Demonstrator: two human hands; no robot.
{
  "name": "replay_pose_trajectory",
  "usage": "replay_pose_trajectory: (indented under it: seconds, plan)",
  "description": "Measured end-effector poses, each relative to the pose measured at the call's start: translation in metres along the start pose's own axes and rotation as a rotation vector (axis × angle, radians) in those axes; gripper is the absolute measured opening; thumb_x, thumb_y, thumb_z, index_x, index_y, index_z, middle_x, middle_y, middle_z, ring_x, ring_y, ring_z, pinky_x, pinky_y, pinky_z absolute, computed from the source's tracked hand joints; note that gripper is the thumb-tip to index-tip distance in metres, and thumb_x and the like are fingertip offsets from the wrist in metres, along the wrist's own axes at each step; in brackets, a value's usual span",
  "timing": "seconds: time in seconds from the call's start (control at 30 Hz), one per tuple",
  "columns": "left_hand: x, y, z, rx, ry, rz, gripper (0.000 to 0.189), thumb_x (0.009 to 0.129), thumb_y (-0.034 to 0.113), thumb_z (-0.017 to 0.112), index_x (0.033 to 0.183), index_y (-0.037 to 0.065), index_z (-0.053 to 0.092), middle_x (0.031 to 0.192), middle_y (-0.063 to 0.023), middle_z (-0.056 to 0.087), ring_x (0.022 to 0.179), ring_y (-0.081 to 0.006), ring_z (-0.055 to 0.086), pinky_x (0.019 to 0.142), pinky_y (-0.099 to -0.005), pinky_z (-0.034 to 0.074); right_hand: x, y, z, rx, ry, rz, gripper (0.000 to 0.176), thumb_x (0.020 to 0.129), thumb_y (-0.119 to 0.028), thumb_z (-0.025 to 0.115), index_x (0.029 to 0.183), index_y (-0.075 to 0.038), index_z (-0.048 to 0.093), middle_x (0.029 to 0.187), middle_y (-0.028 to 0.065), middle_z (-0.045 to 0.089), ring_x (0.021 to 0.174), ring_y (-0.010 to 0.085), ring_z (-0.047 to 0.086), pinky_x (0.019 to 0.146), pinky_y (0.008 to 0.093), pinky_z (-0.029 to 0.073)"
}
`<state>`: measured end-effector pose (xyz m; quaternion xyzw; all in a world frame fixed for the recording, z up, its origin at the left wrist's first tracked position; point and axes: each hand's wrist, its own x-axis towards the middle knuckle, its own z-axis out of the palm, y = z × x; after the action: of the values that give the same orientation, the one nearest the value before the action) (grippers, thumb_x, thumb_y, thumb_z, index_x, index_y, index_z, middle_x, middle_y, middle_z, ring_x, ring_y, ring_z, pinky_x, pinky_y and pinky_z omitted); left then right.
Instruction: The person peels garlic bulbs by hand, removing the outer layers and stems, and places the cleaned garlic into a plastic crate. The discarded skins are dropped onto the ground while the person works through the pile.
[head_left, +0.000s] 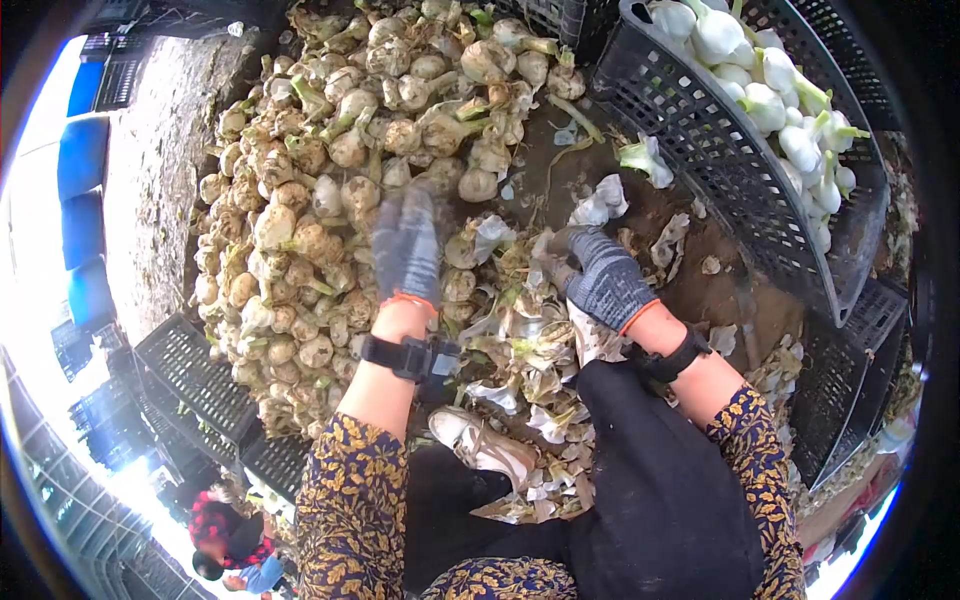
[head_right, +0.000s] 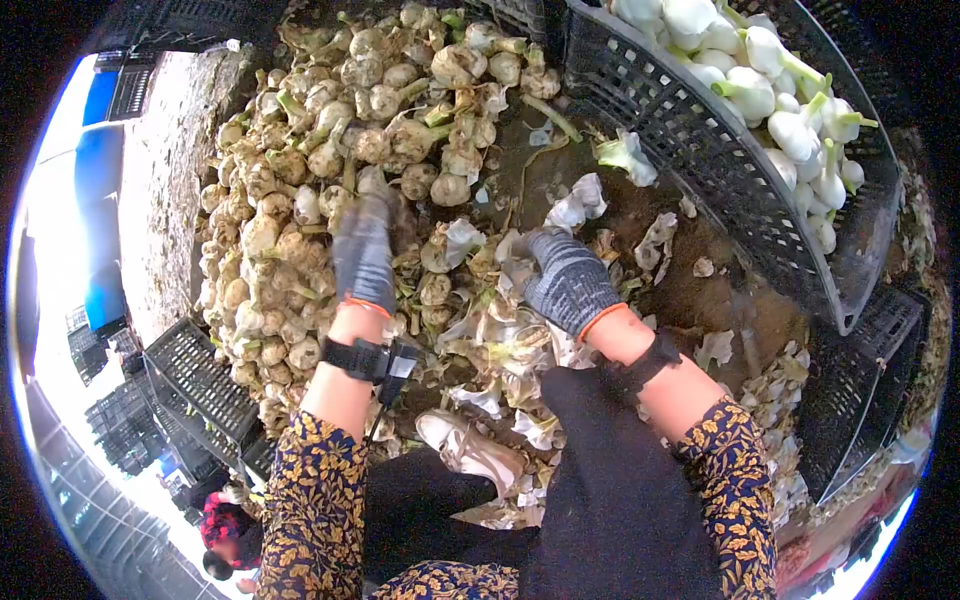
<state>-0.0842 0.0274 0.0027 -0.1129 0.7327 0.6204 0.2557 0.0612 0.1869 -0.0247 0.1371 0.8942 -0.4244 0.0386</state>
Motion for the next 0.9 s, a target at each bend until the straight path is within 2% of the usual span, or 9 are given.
replay_pose_trajectory:
  seconds: [0.03, 0.07, 0.13, 0.23, 0.43, 0.53, 0.63, 0.73, 0.9]
  plan:
    - [0.0, -0.008, -0.005, 0.324, 0.044, 0.031, 0.036, 0.088, 0.027, 0.05, 0.113, 0.002, 0.049, 0.109, -0.0136, 0.054, 0.09, -0.0225, 0.056, 0.081, -0.0328, 0.046, 0.0, 0.002, 0.001, 0.036, 0.063, 0.003, 0.025, 0.075, -0.021, 0.06, 0.093, -0.003, 0.061, 0.091, 0.0174, 0.059, 0.087, 0.0324, 0.056, 0.078, 0.0387, 0.045]
    - [0.002, -0.015, -0.007, 0.327, 0.044, 0.029, 0.036, 0.088, 0.027, 0.05, 0.113, 0.002, 0.049, 0.109, -0.0136, 0.054, 0.09, -0.0225, 0.056, 0.081, -0.0328, 0.046, 0.0, 0.001, 0.001, 0.032, 0.061, -0.008, 0.024, 0.076, -0.021, 0.06, 0.093, -0.004, 0.061, 0.09, 0.0169, 0.06, 0.087, 0.0322, 0.056, 0.077, 0.0388, 0.045]
    - [0.004, -0.022, 0.001, 0.803, -0.108, 0.329, 0.037, 0.084, 0.028, 0.054, 0.113, 0.005, 0.051, 0.112, -0.017, 0.053, 0.094, -0.0252, 0.056, 0.081, -0.0342, 0.045, -0.004, 0.01, 0.007, -0.017, 0.057, -0.032, 0.024, 0.076, -0.021, 0.06, 0.092, -0.004, 0.061, 0.089, 0.0166, 0.06, 0.085, 0.0324, 0.056, 0.076, 0.0391, 0.045]
    - [0.024, -0.031, 0.027, 0.995, -0.01, 0.467, 0.05, 0.077, 0.033, 0.06, 0.117, 0.007, 0.048, 0.113, -0.0194, 0.051, 0.1, -0.0321, 0.053, 0.083, -0.0388, 0.044, -0.008, 0.01, 0.006, -0.087, 0.035, -0.062, 0.023, 0.077, -0.021, 0.059, 0.09, -0.003, 0.061, 0.085, 0.0162, 0.06, 0.081, 0.0327, 0.056, 0.073, 0.0398, 0.045]
    - [0.031, -0.047, 0.065, 1.319, 0.092, 0.355, 0.06, 0.07, 0.038, 0.064, 0.122, 0.015, 0.044, 0.127, -0.0189, 0.039, 0.104, -0.0369, 0.05, 0.083, -0.0423, 0.043, -0.017, 0.016, 0.006, -0.107, -0.034, -0.031, 0.033, 0.078, -0.034, 0.053, 0.083, -0.002, 0.062, 0.08, 0.0201, 0.059, 0.074, 0.0353, 0.056, 0.067, 0.0433, 0.044]
    - [0.033, -0.048, 0.055, 1.2, 0.048, 0.409, 0.055, 0.069, 0.028, 0.065, 0.12, 0.018, 0.047, 0.127, -0.0202, 0.038, 0.101, -0.0377, 0.051, 0.082, -0.0425, 0.044, -0.016, 0.017, 0.001, -0.15, -0.119, 0.015, 0.031, 0.077, -0.033, 0.055, 0.085, -0.003, 0.062, 0.079, 0.0194, 0.059, 0.074, 0.0355, 0.056, 0.068, 0.0427, 0.045]
    - [0.032, -0.04, 0.043, 1.024, 0.003, 0.494, 0.05, 0.068, 0.014, 0.066, 0.115, 0.01, 0.049, 0.118, -0.02, 0.046, 0.098, -0.035, 0.054, 0.081, -0.04, 0.045, -0.006, 0.007, -0.003, 0.046, 0.064, 0.028, 0.032, 0.078, -0.033, 0.056, 0.09, -0.004, 0.062, 0.082, 0.019, 0.06, 0.078, 0.0344, 0.058, 0.071, 0.0402, 0.046]
    - [0.01, -0.033, 0.028, 0.278, -0.31, 0.338, 0.047, 0.071, 0.002, 0.065, 0.112, -0.003, 0.043, 0.109, -0.0164, 0.049, 0.093, -0.0229, 0.056, 0.081, -0.0322, 0.047, 0.008, -0.004, -0.015, 0.316, -0.028, 0.2, 0.038, 0.083, -0.037, 0.052, 0.099, -0.004, 0.06, 0.092, 0.0189, 0.061, 0.089, 0.0295, 0.059, 0.077, 0.0349, 0.045]
    - [-0.046, -0.016, 0.016, 0.225, -0.467, 0.344, 0.059, 0.065, 0.005, 0.072, 0.115, 0.0, 0.042, 0.107, -0.0091, 0.049, 0.097, -0.0172, 0.05, 0.086, -0.0296, 0.043, 0.028, -0.005, 0.004, 0.619, -0.188, 0.147, 0.042, 0.089, -0.04, 0.042, 0.098, -0.003, 0.06, 0.086, 0.0154, 0.063, 0.078, 0.0252, 0.06, 0.07, 0.0343, 0.045]
